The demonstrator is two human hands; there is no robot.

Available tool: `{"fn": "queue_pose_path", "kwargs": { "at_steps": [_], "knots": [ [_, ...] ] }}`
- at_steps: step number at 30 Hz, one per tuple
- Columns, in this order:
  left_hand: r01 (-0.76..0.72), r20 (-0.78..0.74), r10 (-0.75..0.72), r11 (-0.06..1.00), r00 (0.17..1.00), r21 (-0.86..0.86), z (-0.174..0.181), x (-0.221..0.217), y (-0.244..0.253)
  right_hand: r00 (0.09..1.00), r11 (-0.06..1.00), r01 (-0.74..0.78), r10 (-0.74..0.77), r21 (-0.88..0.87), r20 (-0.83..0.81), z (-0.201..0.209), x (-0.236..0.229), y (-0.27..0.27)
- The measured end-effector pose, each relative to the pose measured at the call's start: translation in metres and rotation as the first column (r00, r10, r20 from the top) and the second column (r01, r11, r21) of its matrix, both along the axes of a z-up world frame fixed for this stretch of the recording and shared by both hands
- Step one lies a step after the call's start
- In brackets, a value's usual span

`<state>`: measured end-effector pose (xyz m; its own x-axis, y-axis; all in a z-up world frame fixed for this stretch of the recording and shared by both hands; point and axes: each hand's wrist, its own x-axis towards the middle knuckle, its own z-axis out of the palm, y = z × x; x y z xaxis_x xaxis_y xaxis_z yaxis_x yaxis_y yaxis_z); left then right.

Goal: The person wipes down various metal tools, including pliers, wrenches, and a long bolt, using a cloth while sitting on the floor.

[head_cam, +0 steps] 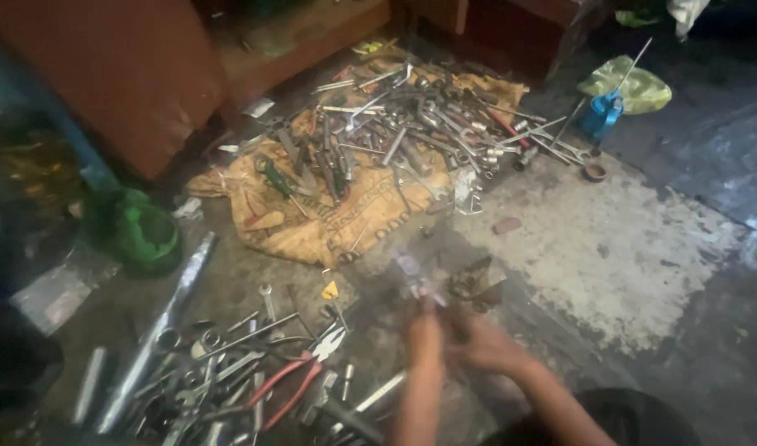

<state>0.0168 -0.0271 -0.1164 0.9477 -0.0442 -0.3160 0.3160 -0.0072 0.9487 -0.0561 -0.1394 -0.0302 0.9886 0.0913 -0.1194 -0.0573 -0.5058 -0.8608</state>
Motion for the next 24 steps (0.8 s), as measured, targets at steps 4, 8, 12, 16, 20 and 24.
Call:
{"fn": "queue_pose_path", "kwargs": {
  "at_steps": [4, 8, 12, 16, 20, 24],
  "knots": [
    [0.117, -0.185, -0.131, 0.99, 0.974, -0.084, 0.003, -0.012, -0.022, 0.939, 0.894, 0.324, -0.344, -0.309, -0.009, -0.037, -0.025, -0.01],
    [0.402, 0.116, -0.398, 0.915, 0.91, -0.017, 0.002, -0.028, -0.047, 0.836, 0.852, 0.519, -0.488, -0.071, 0.25, -0.091, -0.054, -0.018],
    [0.464, 0.387, -0.443, 0.885, 0.808, 0.044, 0.033, -0.046, -0.052, 0.604, 0.614, 0.785, -0.789, 0.086, 0.112, -0.108, -0.047, -0.024],
    [0.508, -0.008, -0.552, 0.772, 0.834, -0.382, 0.078, -0.053, -0.015, 0.585, 0.475, 0.776, -0.787, 0.414, -0.194, -0.076, -0.07, -0.013],
    [0.534, 0.27, -0.461, 0.717, 0.845, -0.447, 0.109, -0.053, 0.035, 0.799, 0.582, 0.507, -0.594, 0.636, -0.094, -0.024, -0.093, -0.008],
    [0.386, 0.176, -0.343, 0.828, 0.923, -0.407, 0.155, -0.052, 0.087, 0.905, 0.354, 0.238, -0.418, 0.904, -0.075, 0.044, -0.108, 0.017]
  ]
}}
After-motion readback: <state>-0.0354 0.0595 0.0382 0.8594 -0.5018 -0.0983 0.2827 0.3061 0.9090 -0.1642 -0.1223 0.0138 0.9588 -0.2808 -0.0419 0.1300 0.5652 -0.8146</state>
